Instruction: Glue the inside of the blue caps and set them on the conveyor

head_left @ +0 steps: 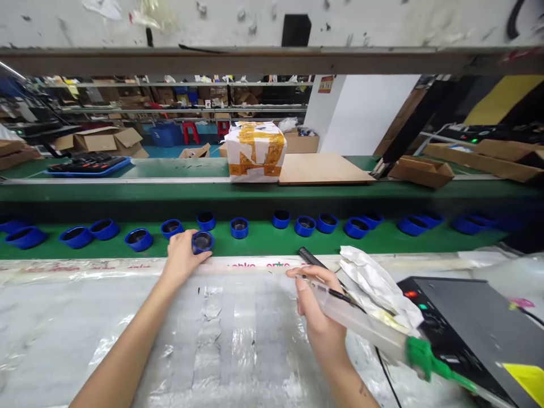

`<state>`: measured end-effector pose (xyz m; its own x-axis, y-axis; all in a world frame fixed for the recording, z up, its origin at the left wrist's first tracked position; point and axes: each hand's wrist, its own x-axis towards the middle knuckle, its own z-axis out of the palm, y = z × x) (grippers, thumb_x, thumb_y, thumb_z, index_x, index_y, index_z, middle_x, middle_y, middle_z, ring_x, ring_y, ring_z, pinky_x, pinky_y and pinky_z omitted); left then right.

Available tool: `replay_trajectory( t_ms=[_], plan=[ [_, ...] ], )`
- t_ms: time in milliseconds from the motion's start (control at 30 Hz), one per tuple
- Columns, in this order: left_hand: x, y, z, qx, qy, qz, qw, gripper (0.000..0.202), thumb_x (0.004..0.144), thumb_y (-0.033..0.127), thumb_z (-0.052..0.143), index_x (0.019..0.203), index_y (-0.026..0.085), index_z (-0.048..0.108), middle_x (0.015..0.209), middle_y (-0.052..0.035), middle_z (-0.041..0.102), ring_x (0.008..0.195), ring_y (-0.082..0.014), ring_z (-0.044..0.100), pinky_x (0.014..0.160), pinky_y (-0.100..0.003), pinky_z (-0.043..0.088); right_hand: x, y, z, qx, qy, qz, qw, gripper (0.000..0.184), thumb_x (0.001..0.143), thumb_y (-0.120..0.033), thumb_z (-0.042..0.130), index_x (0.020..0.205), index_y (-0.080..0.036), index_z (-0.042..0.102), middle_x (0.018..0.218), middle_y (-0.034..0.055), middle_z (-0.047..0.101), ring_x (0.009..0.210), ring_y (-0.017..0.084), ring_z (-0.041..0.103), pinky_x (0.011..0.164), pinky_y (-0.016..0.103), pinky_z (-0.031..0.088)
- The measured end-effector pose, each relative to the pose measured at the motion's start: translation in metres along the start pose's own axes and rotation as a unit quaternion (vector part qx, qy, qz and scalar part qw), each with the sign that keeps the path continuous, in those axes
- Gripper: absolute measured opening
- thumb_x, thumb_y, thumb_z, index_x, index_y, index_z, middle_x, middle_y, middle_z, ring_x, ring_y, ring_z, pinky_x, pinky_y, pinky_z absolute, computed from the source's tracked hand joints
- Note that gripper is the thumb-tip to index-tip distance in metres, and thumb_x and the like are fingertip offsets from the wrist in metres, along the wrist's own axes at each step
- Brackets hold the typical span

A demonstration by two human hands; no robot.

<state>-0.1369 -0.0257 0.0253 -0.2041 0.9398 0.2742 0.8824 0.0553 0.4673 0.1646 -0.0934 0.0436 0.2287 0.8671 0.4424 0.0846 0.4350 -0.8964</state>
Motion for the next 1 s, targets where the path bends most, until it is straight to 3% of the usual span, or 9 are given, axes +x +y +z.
replay_trajectory(
  t_ms=[133,300,400,533,633,700,767,833,1000],
  plan=[
    [0.016,-0.035,-0.008,0.133,0.062,-0.033,0.989,0.052,0.081,0.051,0.075,0.122,0.021,0.066,0.149,-0.0234,0.039,0.134,-0.0537,0.038,0.1,-0.065,0.041,0.001,0.0,0.0,-0.013,0.008,0.004,1.0,0.007,0.092,-0.032,0.068,0.094,-0.024,0.068,0.094,0.0062,0.076,0.064,0.02,0.067,0.058,0.035,0.055],
    [0.037,-0.059,-0.019,0.066,-0.057,-0.058,0.995,0.065,0.077,0.067,0.07,0.117,0.017,0.062,0.125,-0.0193,0.061,0.116,-0.0418,0.06,0.096,-0.047,0.05,0.002,0.001,-0.001,-0.016,0.005,0.008,1.0,0.009,0.092,-0.033,0.068,0.093,-0.024,0.068,0.094,0.006,0.077,0.061,0.018,0.065,0.057,0.034,0.055],
    [0.044,-0.059,-0.026,0.076,-0.066,-0.091,0.991,0.074,0.072,0.064,0.074,0.121,0.011,0.059,0.118,-0.0205,0.063,0.112,-0.0397,0.064,0.095,-0.042,0.051,0.002,-0.001,-0.001,-0.015,0.006,0.007,1.0,0.01,0.092,-0.034,0.067,0.092,-0.024,0.068,0.093,0.0057,0.077,0.061,0.018,0.065,0.055,0.032,0.054],
    [0.031,-0.038,-0.031,0.139,0.035,-0.127,0.981,0.1,0.069,0.064,0.079,0.144,0.006,0.046,0.135,-0.0294,0.051,0.109,-0.0435,0.065,0.089,-0.045,0.053,0.002,-0.003,-0.001,-0.014,0.007,0.013,1.0,0.012,0.093,-0.035,0.066,0.092,-0.022,0.067,0.095,0.006,0.077,0.061,0.016,0.064,0.054,0.029,0.052],
    [0.012,-0.011,-0.027,0.164,0.143,-0.064,0.974,0.089,0.083,0.063,0.07,0.15,0.011,0.043,0.123,-0.0236,0.06,0.106,-0.0423,0.063,0.086,-0.047,0.051,0.0,-0.002,-0.001,-0.007,0.002,0.02,1.0,0.012,0.094,-0.034,0.066,0.093,-0.023,0.067,0.097,0.0066,0.077,0.061,0.016,0.064,0.054,0.028,0.051],
    [-0.002,0.008,-0.016,0.141,0.16,0.02,0.977,0.058,0.089,0.055,0.068,0.13,0.014,0.062,0.101,-0.0162,0.067,0.099,-0.0384,0.06,0.087,-0.048,0.048,-0.001,-0.001,-0.001,-0.001,-0.001,0.024,1.0,0.01,0.094,-0.033,0.065,0.094,-0.023,0.067,0.097,0.0064,0.077,0.062,0.016,0.065,0.054,0.029,0.051],
    [-0.017,0.026,-0.001,0.089,0.116,0.136,0.98,0.025,0.091,0.045,0.071,0.094,0.02,0.071,0.087,-0.0101,0.065,0.099,-0.0348,0.056,0.089,-0.048,0.045,-0.002,0.0,-0.001,0.003,-0.004,0.025,1.0,0.009,0.094,-0.033,0.065,0.094,-0.024,0.067,0.097,0.0061,0.077,0.062,0.016,0.065,0.055,0.029,0.052],
    [-0.033,0.041,0.017,0.007,0.041,0.237,0.971,0.021,0.09,0.036,0.073,0.076,0.021,0.066,0.088,-0.0072,0.061,0.1,-0.0302,0.054,0.092,-0.045,0.046,-0.003,0.001,-0.001,0.006,-0.004,0.024,1.0,0.009,0.095,-0.032,0.064,0.095,-0.024,0.067,0.097,0.0059,0.076,0.063,0.016,0.065,0.056,0.029,0.052],
    [-0.061,0.06,0.044,-0.159,-0.088,0.27,0.946,0.016,0.084,0.018,0.074,0.093,0.02,0.061,0.128,-0.0104,0.049,0.116,-0.0244,0.059,0.099,-0.038,0.051,-0.005,0.005,0.001,0.02,-0.023,0.022,0.999,0.007,0.094,-0.03,0.063,0.096,-0.024,0.066,0.097,0.006,0.077,0.073,0.019,0.07,0.064,0.032,0.056]
  ],
)
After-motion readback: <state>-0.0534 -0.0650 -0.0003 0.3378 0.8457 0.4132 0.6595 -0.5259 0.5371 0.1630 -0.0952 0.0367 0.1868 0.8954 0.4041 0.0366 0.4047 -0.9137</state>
